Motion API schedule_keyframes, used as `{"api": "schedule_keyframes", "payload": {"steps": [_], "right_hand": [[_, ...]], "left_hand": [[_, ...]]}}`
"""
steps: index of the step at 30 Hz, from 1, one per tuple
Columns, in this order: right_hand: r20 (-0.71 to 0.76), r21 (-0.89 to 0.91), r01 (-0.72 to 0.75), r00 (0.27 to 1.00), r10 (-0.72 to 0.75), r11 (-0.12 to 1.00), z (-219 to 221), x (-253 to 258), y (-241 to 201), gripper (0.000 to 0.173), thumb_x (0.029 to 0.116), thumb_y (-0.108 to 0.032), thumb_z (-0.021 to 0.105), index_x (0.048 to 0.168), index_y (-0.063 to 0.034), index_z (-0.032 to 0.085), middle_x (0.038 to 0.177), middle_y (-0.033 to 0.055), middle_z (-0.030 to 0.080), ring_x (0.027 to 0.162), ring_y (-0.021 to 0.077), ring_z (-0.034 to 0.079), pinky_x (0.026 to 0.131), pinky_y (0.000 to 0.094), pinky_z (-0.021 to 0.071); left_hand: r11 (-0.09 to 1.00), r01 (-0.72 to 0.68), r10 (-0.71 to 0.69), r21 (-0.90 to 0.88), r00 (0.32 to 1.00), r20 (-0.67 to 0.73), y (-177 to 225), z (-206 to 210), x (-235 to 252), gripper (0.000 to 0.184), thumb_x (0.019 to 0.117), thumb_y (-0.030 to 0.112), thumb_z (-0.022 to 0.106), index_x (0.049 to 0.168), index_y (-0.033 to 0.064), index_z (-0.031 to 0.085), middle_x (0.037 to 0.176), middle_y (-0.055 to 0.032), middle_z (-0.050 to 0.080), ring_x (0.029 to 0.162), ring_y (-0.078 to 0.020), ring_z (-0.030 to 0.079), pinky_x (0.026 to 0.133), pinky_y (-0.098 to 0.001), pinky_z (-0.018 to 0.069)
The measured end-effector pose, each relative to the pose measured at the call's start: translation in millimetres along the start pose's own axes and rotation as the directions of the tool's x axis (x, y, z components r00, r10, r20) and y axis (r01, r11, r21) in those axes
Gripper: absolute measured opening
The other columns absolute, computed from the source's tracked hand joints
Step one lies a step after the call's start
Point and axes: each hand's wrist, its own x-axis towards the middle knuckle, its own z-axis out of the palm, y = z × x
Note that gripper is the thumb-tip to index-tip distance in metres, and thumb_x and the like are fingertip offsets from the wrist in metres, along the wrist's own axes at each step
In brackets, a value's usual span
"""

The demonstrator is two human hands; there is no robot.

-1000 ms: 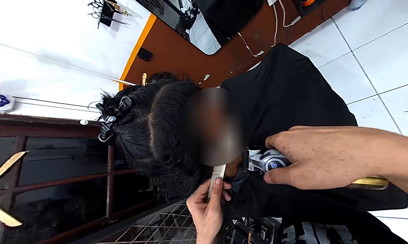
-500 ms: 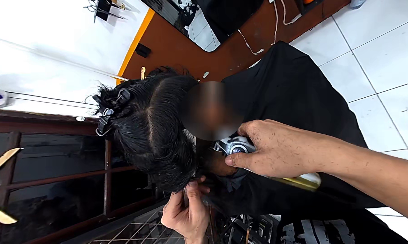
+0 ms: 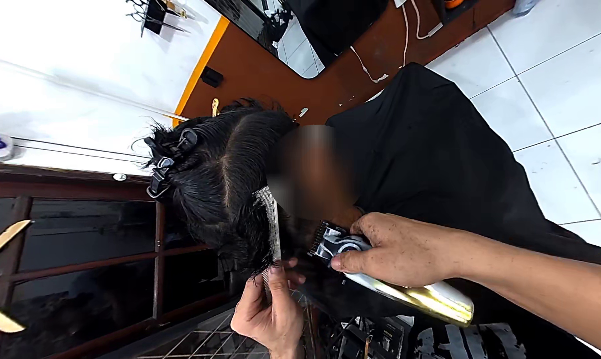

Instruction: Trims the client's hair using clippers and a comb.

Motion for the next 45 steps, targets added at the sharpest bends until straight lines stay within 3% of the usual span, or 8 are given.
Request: {"api": "schedule_keyframes", "payload": {"steps": [5, 11, 21, 25, 32, 35, 41, 45], "right_hand": [[-0.049, 0.12, 0.156, 0.987, -0.151, 0.98, 1.1, 3.4, 0.3, 0.025, 0.1061, -0.034, 0.056, 0.107, -0.0096, 0.061, 0.078, -0.0005, 0.059, 0.068, 0.0029, 0.057, 0.061, 0.0207, 0.0459], [0.027, 0.21, 0.048, 0.998, -0.054, 0.977, 0.2, 4.9, -0.1, 0.028, 0.1085, -0.034, 0.051, 0.104, -0.0084, 0.062, 0.073, 0.0006, 0.06, 0.057, 0.0032, 0.059, 0.053, 0.0189, 0.0517], [-0.072, 0.12, 0.153, 0.987, -0.146, 0.981, 2.3, 5.3, 0.2, 0.029, 0.1072, -0.038, 0.052, 0.112, -0.0104, 0.061, 0.082, 0.0005, 0.06, 0.071, 0.0048, 0.059, 0.063, 0.0239, 0.0475], [-0.007, 0.189, 0.046, 0.999, -0.046, 0.981, -1.6, 4.7, 1.1, 0.03, 0.1089, -0.036, 0.049, 0.101, -0.0088, 0.062, 0.074, 0.0013, 0.06, 0.058, 0.0045, 0.06, 0.052, 0.0201, 0.0509], [-0.085, 0.172, 0.159, 0.986, -0.147, 0.972, -8.5, 5.2, -3.6, 0.031, 0.1082, -0.031, 0.052, 0.091, -0.0077, 0.061, 0.067, 0.0013, 0.06, 0.055, 0.0035, 0.059, 0.051, 0.0187, 0.0496], [-0.162, 0.149, 0.291, 0.95, -0.267, 0.945, -8.8, 3.5, -2.2, 0.025, 0.1076, -0.03, 0.052, 0.099, -0.0084, 0.064, 0.074, -0.0007, 0.06, 0.064, 0.001, 0.058, 0.059, 0.0178, 0.0469], [-0.11, -0.241, -0.02, 0.994, -0.007, 0.97, -17.7, -10.8, -11.8, 0.037, 0.1073, -0.042, 0.051, 0.091, -0.0095, 0.061, 0.066, -0.0006, 0.052, 0.059, 0.0078, 0.053, 0.053, 0.0274, 0.0403], [-0.143, -0.184, 0.019, 0.989, -0.046, 0.983, -14.8, -10.1, -10.9, 0.038, 0.1073, -0.043, 0.051, 0.091, -0.0101, 0.062, 0.065, -0.0018, 0.054, 0.056, 0.0045, 0.054, 0.051, 0.0235, 0.0433]], "left_hand": [[1.0, 0.011, -0.012, -0.013, 1.0, -0.005, -0.2, -1.3, 0.4, 0.02, 0.1046, 0.016, 0.056, 0.093, 0.0173, 0.073, 0.081, 0.0128, 0.075, 0.061, 0.0, 0.069, 0.054, -0.0159, 0.0585], [1.0, 0.002, -0.002, -0.025, 1.0, -0.002, -0.8, -1.2, 0.9, 0.021, 0.1044, 0.015, 0.056, 0.095, 0.0172, 0.074, 0.083, 0.0127, 0.076, 0.061, -0.0001, 0.069, 0.054, -0.0162, 0.0587], [1.0, 0.011, -0.012, -0.026, 1.0, -0.009, 0.9, -0.8, 2.0, 0.02, 0.1041, 0.015, 0.057, 0.093, 0.0164, 0.074, 0.081, 0.0123, 0.075, 0.061, -0.0007, 0.069, 0.053, -0.0166, 0.0588], [1.0, 0.006, -0.007, -0.026, 1.0, -0.01, 1.0, -0.9, 2.4, 0.021, 0.1042, 0.015, 0.056, 0.093, 0.0171, 0.074, 0.082, 0.013, 0.075, 0.061, 0.0, 0.069, 0.054, -0.0162, 0.0587], [1.0, 0.006, -0.007, -0.029, 1.0, -0.01, 1.6, -1.5, 1.5, 0.021, 0.104, 0.013, 0.056, 0.093, 0.0156, 0.074, 0.081, 0.0121, 0.075, 0.06, -0.0006, 0.069, 0.054, -0.0165, 0.0589], [0.999, 0.015, -0.015, -0.04, 1.0, -0.016, 2.4, -1.1, 0.2, 0.021, 0.1042, 0.014, 0.056, 0.093, 0.0161, 0.074, 0.081, 0.0118, 0.075, 0.06, -0.0011, 0.069, 0.054, -0.0165, 0.059], [0.999, 0.0, 0.0, -0.045, 1.0, -0.008, 2.0, -3.6, 0.3, 0.021, 0.1055, 0.016, 0.055, 0.097, 0.016, 0.074, 0.082, 0.0119, 0.075, 0.062, -0.0011, 0.07, 0.056, -0.0163, 0.0595], [0.998, -0.001, 0.0, -0.066, 1.0, -0.013, 0.7, -1.5, 0.0, 0.02, 0.1055, 0.017, 0.056, 0.098, 0.0167, 0.074, 0.082, 0.0117, 0.075, 0.063, -0.001, 0.07, 0.056, -0.016, 0.0593]]}}
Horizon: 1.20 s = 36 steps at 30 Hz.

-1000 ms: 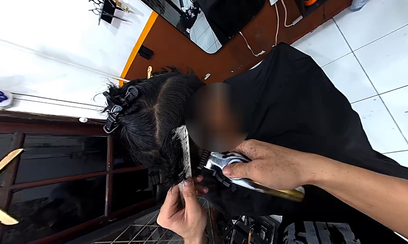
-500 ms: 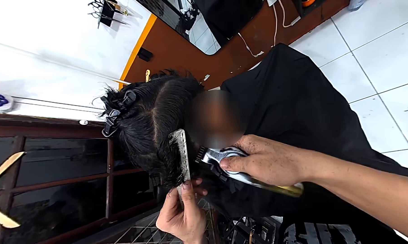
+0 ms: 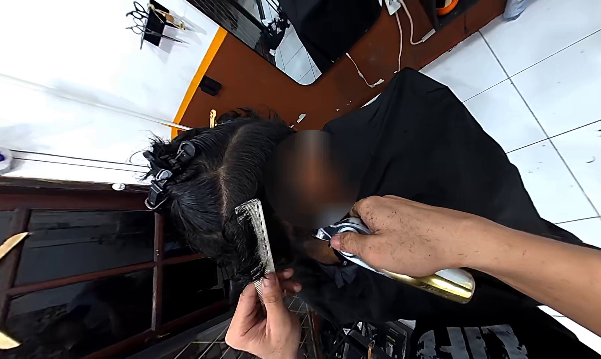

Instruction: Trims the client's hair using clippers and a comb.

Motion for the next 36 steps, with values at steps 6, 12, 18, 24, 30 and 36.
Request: {"api": "schedule_keyframes", "payload": {"steps": [6, 12, 18, 24, 30, 36], "right_hand": [[-0.14, 0.121, 0.116, 0.985, -0.099, 0.986, 7.8, 1.6, 7.7, 0.031, 0.1066, -0.04, 0.054, 0.099, -0.0108, 0.061, 0.069, -0.0019, 0.057, 0.059, 0.0031, 0.056, 0.054, 0.0214, 0.0459], [-0.295, 0.244, 0.239, 0.941, -0.162, 0.94, 12.1, -10.4, 17.5, 0.025, 0.1067, -0.033, 0.053, 0.115, -0.0133, 0.067, 0.077, -0.0013, 0.061, 0.063, 0.0037, 0.059, 0.053, 0.0205, 0.0492], [-0.241, -0.158, -0.083, 0.97, 0.043, 0.984, 39.7, -11.7, 20.5, 0.034, 0.0818, -0.043, 0.08, 0.099, -0.0201, 0.061, 0.072, -0.0084, 0.062, 0.066, 0.0026, 0.062, 0.056, 0.0245, 0.0488], [-0.093, 0.01, -0.16, 0.983, 0.16, 0.987, 47.8, -12.3, -1.3, 0.032, 0.099, -0.044, 0.066, 0.094, -0.0128, 0.063, 0.063, -0.0025, 0.06, 0.05, 0.0037, 0.058, 0.047, 0.0208, 0.0491], [-0.433, 0.187, 0.044, 0.901, 0.042, 0.981, 74.7, -26.0, 5.1, 0.026, 0.0983, -0.039, 0.065, 0.105, -0.0149, 0.067, 0.072, -0.0015, 0.066, 0.057, 0.0066, 0.065, 0.049, 0.0228, 0.0552], [-0.751, 0.432, 0.529, 0.66, -0.033, 0.73, 99.8, -48.5, 18.3, 0.03, 0.1039, -0.042, 0.05, 0.105, -0.0167, 0.066, 0.078, 0.0037, 0.068, 0.059, 0.0132, 0.068, 0.051, 0.0301, 0.0615]], "left_hand": [[1.0, -0.01, 0.01, -0.019, 1.0, 0.002, -2.3, 0.5, 0.6, 0.02, 0.1052, 0.016, 0.056, 0.097, 0.0155, 0.074, 0.083, 0.0108, 0.076, 0.063, -0.0018, 0.07, 0.056, -0.0166, 0.0597], [0.999, -0.012, 0.012, -0.034, 1.0, -0.001, -6.4, -2.4, 0.9, 0.019, 0.1051, 0.018, 0.057, 0.098, 0.0164, 0.075, 0.083, 0.0114, 0.076, 0.065, -0.0018, 0.071, 0.057, -0.0167, 0.06], [0.994, -0.049, 0.056, -0.101, 0.997, 0.062, -20.7, -9.7, 7.0, 0.019, 0.1048, 0.019, 0.058, 0.096, 0.0163, 0.075, 0.084, 0.0113, 0.076, 0.067, -0.0011, 0.071, 0.058, -0.0171, 0.0604], [0.978, -0.104, 0.127, -0.178, 0.984, 0.126, -36.9, -15.3, 18.4, 0.02, 0.1044, 0.016, 0.057, 0.093, 0.0121, 0.073, 0.083, 0.0106, 0.075, 0.066, 0.0005, 0.07, 0.06, -0.0165, 0.0601], [0.951, -0.144, 0.188, -0.273, 0.972, 0.142, -48.5, -24.4, 24.5, 0.02, 0.1048, 0.018, 0.058, 0.094, 0.0105, 0.073, 0.083, 0.0086, 0.076, 0.066, -0.0006, 0.07, 0.059, -0.0164, 0.0599], [0.951, 0.013, 0.201, -0.31, 0.737, 0.645, -84.6, -35.3, 9.2, 0.026, 0.1037, 0.02, 0.057, 0.093, 0.0038, 0.074, 0.076, 0.0034, 0.072, 0.061, 0.0056, 0.061, 0.057, -0.0119, 0.0525]]}}
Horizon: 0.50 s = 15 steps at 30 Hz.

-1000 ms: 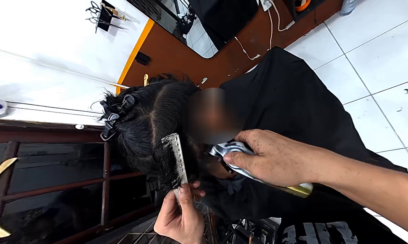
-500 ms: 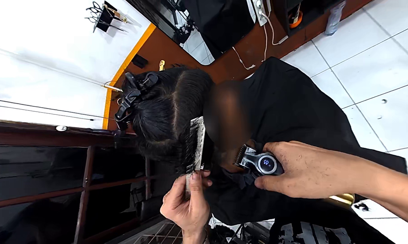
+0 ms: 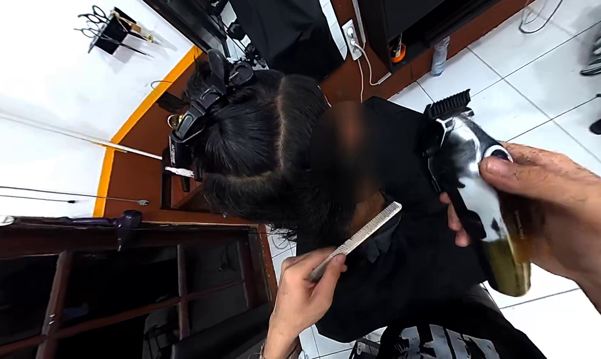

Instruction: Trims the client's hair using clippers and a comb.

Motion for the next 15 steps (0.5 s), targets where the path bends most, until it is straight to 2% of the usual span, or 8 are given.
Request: {"api": "schedule_keyframes", "payload": {"steps": [2, 5, 7, 10, 13, 15], "right_hand": [[0.009, 0.008, -0.044, 0.999, 0.044, 0.999, 8.2, -8.6, 4.1, 0.03, 0.1026, -0.041, 0.053, 0.104, -0.0151, 0.067, 0.077, 0.0067, 0.069, 0.057, 0.0162, 0.069, 0.05, 0.033, 0.0622], [0.034, -0.145, -0.181, 0.982, 0.188, 0.973, 23.1, -18.7, 14.3, 0.026, 0.0997, -0.037, 0.057, 0.102, -0.0133, 0.067, 0.074, 0.0072, 0.068, 0.055, 0.0168, 0.068, 0.048, 0.0319, 0.0613], [0.021, -0.353, -0.255, 0.96, 0.28, 0.9, 33.5, -21.2, 17.4, 0.024, 0.0952, -0.036, 0.063, 0.101, -0.0133, 0.067, 0.071, 0.0035, 0.068, 0.055, 0.0129, 0.067, 0.049, 0.0278, 0.0593], [-0.022, -0.611, -0.294, 0.934, 0.356, 0.735, 52.2, -18.4, 21.5, 0.03, 0.0922, -0.047, 0.069, 0.098, -0.0175, 0.067, 0.07, -0.0045, 0.065, 0.059, 0.0051, 0.063, 0.052, 0.0232, 0.0523], [-0.049, -0.669, -0.303, 0.929, 0.366, 0.679, 67.1, -12.3, 22.6, 0.037, 0.0935, -0.05, 0.07, 0.096, -0.0139, 0.066, 0.066, -0.0018, 0.063, 0.056, 0.0057, 0.061, 0.05, 0.0229, 0.05], [-0.068, -0.652, -0.271, 0.951, 0.301, 0.708, 73.8, -12.5, 25.0, 0.036, 0.0934, -0.049, 0.071, 0.092, -0.0131, 0.066, 0.064, -0.0005, 0.063, 0.054, 0.0073, 0.061, 0.048, 0.0239, 0.05]], "left_hand": [[0.996, 0.075, -0.073, -0.049, 0.997, 0.037, -8.1, -1.7, 3.7, 0.023, 0.1017, 0.017, 0.058, 0.091, 0.0022, 0.073, 0.074, 0.0052, 0.071, 0.056, 0.007, 0.058, 0.052, -0.0108, 0.0508], [0.989, 0.097, -0.097, -0.114, 0.995, 0.008, -11.2, -13.5, 12.6, 0.022, 0.1007, 0.015, 0.059, 0.087, 0.0036, 0.072, 0.075, 0.0066, 0.072, 0.054, 0.0069, 0.058, 0.05, -0.0112, 0.0499], [0.995, 0.036, -0.04, -0.094, 0.999, -0.037, -10.7, -26.5, 19.3, 0.021, 0.1009, 0.013, 0.058, 0.089, 0.0034, 0.071, 0.078, 0.0063, 0.073, 0.056, 0.0065, 0.059, 0.051, -0.0121, 0.0516], [0.998, -0.07, 0.07, 0.009, 0.993, -0.093, -6.0, -47.7, 28.5, 0.021, 0.101, 0.014, 0.057, 0.089, 0.0031, 0.072, 0.08, 0.0061, 0.073, 0.059, 0.0062, 0.061, 0.054, -0.0128, 0.0537], [0.984, -0.154, 0.162, 0.085, 0.982, -0.1, 0.3, -62.2, 35.0, 0.02, 0.1023, 0.018, 0.058, 0.093, 0.0054, 0.072, 0.08, 0.0074, 0.072, 0.062, 0.0058, 0.062, 0.056, -0.0128, 0.0542], [0.975, -0.186, 0.198, 0.124, 0.975, -0.096, 2.7, -67.7, 37.9, 0.02, 0.1019, 0.019, 0.059, 0.093, 0.007, 0.071, 0.078, 0.008, 0.071, 0.06, 0.0055, 0.061, 0.055, -0.0129, 0.0532]]}}
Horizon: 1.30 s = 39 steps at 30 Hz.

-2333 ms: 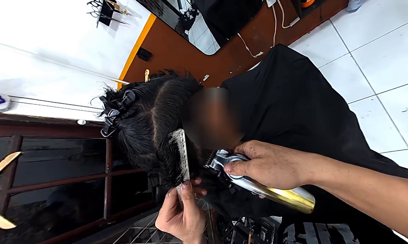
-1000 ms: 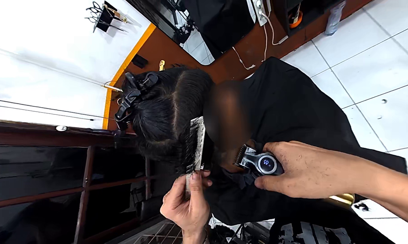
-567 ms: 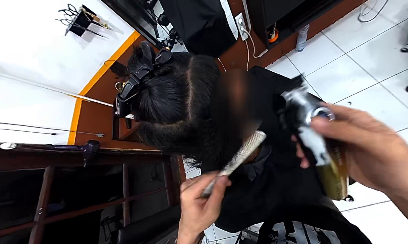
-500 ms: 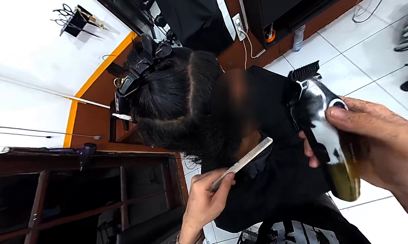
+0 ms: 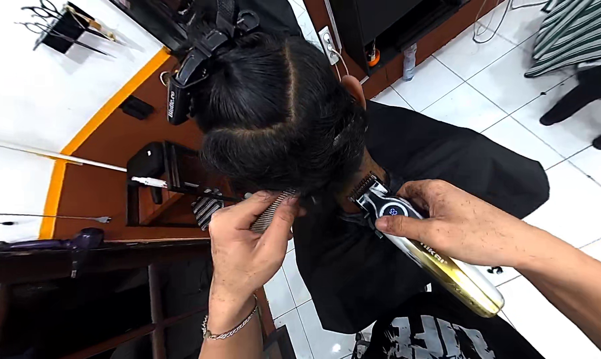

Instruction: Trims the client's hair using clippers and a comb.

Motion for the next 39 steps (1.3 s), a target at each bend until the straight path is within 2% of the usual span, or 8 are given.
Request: {"api": "schedule_keyframes", "payload": {"steps": [7, 13, 16, 20, 23, 27, 30, 39], "right_hand": [[-0.077, 0.166, 0.057, 0.996, -0.045, 0.985, 19.0, -5.0, -6.3, 0.031, 0.0985, -0.039, 0.067, 0.102, -0.0091, 0.064, 0.073, 0.0041, 0.07, 0.059, 0.0139, 0.07, 0.052, 0.0294, 0.061], [-0.034, 0.022, -0.076, 0.996, 0.077, 0.997, 42.1, -6.6, -7.1, 0.036, 0.0936, -0.049, 0.07, 0.094, -0.014, 0.061, 0.065, -0.004, 0.059, 0.055, 0.003, 0.057, 0.05, 0.0215, 0.0469], [-0.112, 0.049, 0.005, 0.994, 0.001, 0.999, 58.2, -4.8, -8.4, 0.04, 0.0939, -0.049, 0.069, 0.105, -0.0115, 0.062, 0.072, -0.0028, 0.063, 0.062, 0.0047, 0.062, 0.056, 0.0248, 0.053], [0.221, -0.139, 0.075, 0.974, -0.043, 0.987, 66.1, -31.7, -15.5, 0.046, 0.0963, -0.046, 0.066, 0.119, -0.0064, 0.061, 0.081, 0.0072, 0.062, 0.073, 0.0214, 0.063, 0.064, 0.044, 0.0526], [0.391, -0.106, 0.094, 0.919, -0.045, 0.99, 59.9, -50.9, 2.6, 0.046, 0.0966, -0.045, 0.067, 0.12, -0.0052, 0.062, 0.082, 0.0093, 0.063, 0.074, 0.0232, 0.064, 0.064, 0.0448, 0.0509], [0.244, 0.175, 0.229, 0.932, -0.267, 0.958, 41.3, -61.1, 39.2, 0.037, 0.0972, -0.04, 0.064, 0.118, -0.0092, 0.065, 0.087, -0.0014, 0.065, 0.076, 0.0031, 0.062, 0.066, 0.0237, 0.0521], [0.134, 0.313, 0.232, 0.949, -0.284, 0.921, 36.6, -61.4, 48.6, 0.031, 0.0993, -0.038, 0.062, 0.114, -0.0105, 0.065, 0.084, -0.0074, 0.063, 0.074, -0.0037, 0.06, 0.065, 0.0152, 0.0504], [-0.123, 0.294, 0.057, 0.992, -0.021, 0.954, 65.3, -42.4, 18.7, 0.031, 0.0965, -0.048, 0.062, 0.102, -0.0178, 0.068, 0.072, -0.0061, 0.066, 0.061, 0.0031, 0.065, 0.054, 0.0205, 0.056]], "left_hand": [[0.998, -0.06, 0.06, -0.011, 0.998, -0.005, -2.0, -9.7, 6.0, 0.018, 0.1016, 0.018, 0.059, 0.096, 0.0058, 0.072, 0.078, 0.0065, 0.071, 0.059, 0.003, 0.062, 0.053, -0.0145, 0.0538], [0.995, -0.089, 0.089, -0.039, 0.996, -0.002, -4.1, -14.2, 11.4, 0.018, 0.1017, 0.018, 0.06, 0.095, 0.0055, 0.072, 0.08, 0.0044, 0.073, 0.06, 0.0014, 0.064, 0.053, -0.0157, 0.055], [0.99, -0.104, 0.104, -0.1, 0.995, -0.007, -3.7, -16.4, 8.9, 0.018, 0.1021, 0.018, 0.06, 0.097, 0.006, 0.072, 0.08, 0.0042, 0.073, 0.059, 0.0, 0.064, 0.052, -0.0166, 0.055], [0.954, -0.072, 0.073, -0.291, 0.997, -0.008, 4.6, -31.1, -5.2, 0.018, 0.1043, 0.024, 0.06, 0.103, 0.0139, 0.074, 0.084, 0.0067, 0.075, 0.062, -0.0013, 0.066, 0.054, -0.0168, 0.0558], [0.945, -0.005, 0.02, -0.326, 0.999, 0.043, 6.7, -32.7, -26.1, 0.018, 0.1036, 0.031, 0.061, 0.104, 0.0214, 0.076, 0.086, 0.0114, 0.076, 0.065, 0.0015, 0.068, 0.057, -0.0141, 0.0566], [0.94, 0.177, -0.103, -0.292, 0.962, 0.253, -20.4, 5.2, -47.2, 0.023, 0.1033, 0.023, 0.059, 0.098, 0.0068, 0.075, 0.082, 0.0073, 0.074, 0.064, 0.0044, 0.064, 0.058, -0.0145, 0.0555], [0.911, 0.286, -0.189, -0.296, 0.929, 0.317, -40.6, 24.5, -45.9, 0.021, 0.1014, 0.017, 0.059, 0.096, 0.0027, 0.073, 0.078, 0.0065, 0.074, 0.058, 0.0043, 0.061, 0.054, -0.0142, 0.0523], [0.956, 0.115, -0.037, -0.269, 0.96, 0.278, -59.4, -7.0, -4.8, 0.016, 0.1007, 0.015, 0.061, 0.096, 0.0075, 0.074, 0.081, 0.0065, 0.075, 0.056, 0.0022, 0.062, 0.052, -0.0158, 0.0542]]}}
